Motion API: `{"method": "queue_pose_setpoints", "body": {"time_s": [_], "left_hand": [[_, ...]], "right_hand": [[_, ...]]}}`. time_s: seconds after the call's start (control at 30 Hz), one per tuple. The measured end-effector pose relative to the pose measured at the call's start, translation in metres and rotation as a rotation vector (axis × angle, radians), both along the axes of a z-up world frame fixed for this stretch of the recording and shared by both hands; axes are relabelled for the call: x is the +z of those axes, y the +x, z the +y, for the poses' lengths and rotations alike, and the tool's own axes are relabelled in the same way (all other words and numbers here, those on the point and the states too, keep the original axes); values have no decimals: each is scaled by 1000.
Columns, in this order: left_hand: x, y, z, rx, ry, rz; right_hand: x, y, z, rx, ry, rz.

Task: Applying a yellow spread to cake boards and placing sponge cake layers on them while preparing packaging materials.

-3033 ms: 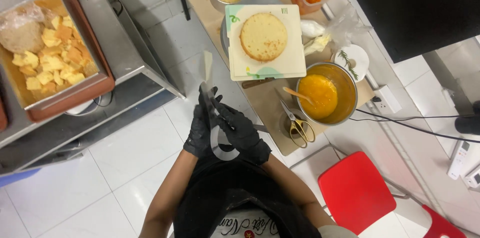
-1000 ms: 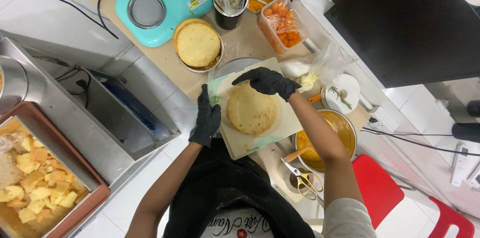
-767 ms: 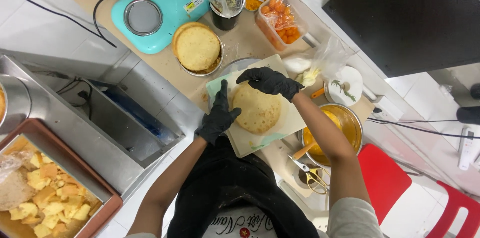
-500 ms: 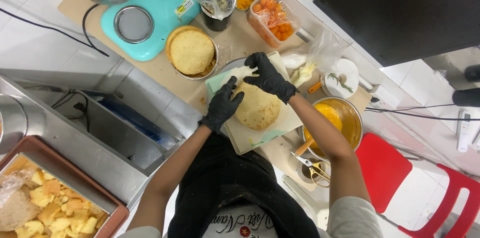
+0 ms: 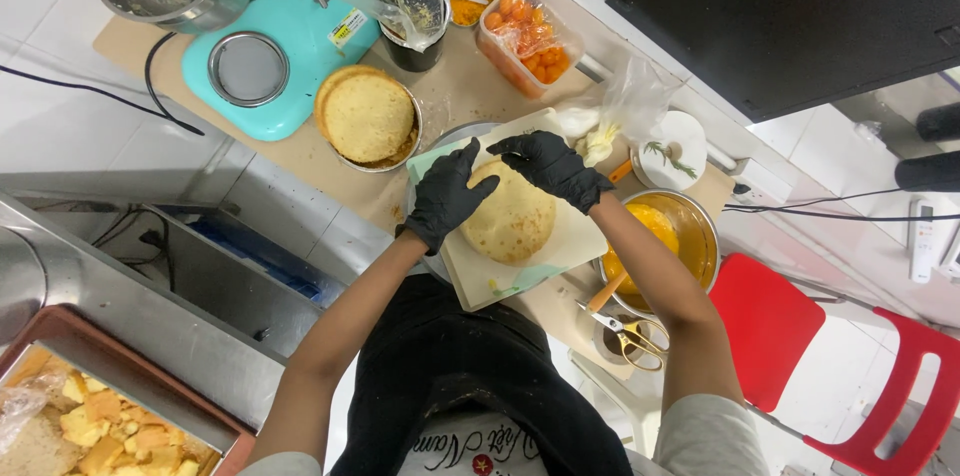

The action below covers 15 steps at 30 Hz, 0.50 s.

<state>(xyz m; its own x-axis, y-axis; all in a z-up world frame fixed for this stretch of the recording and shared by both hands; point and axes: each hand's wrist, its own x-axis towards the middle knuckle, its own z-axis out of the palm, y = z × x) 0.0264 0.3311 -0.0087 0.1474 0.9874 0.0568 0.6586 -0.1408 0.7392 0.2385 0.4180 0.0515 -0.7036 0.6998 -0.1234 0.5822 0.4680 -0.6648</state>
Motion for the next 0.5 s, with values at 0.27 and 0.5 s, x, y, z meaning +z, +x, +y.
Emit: {"method": "queue_pose_setpoints", "body": {"time_s": [0.27, 0.5], "left_hand": [[-6, 8, 14, 35, 205, 81], [-2, 3, 15, 31, 219, -23]], "right_hand": [[73, 40, 33, -304, -84, 55], [130, 166, 208, -523, 687, 868]]}}
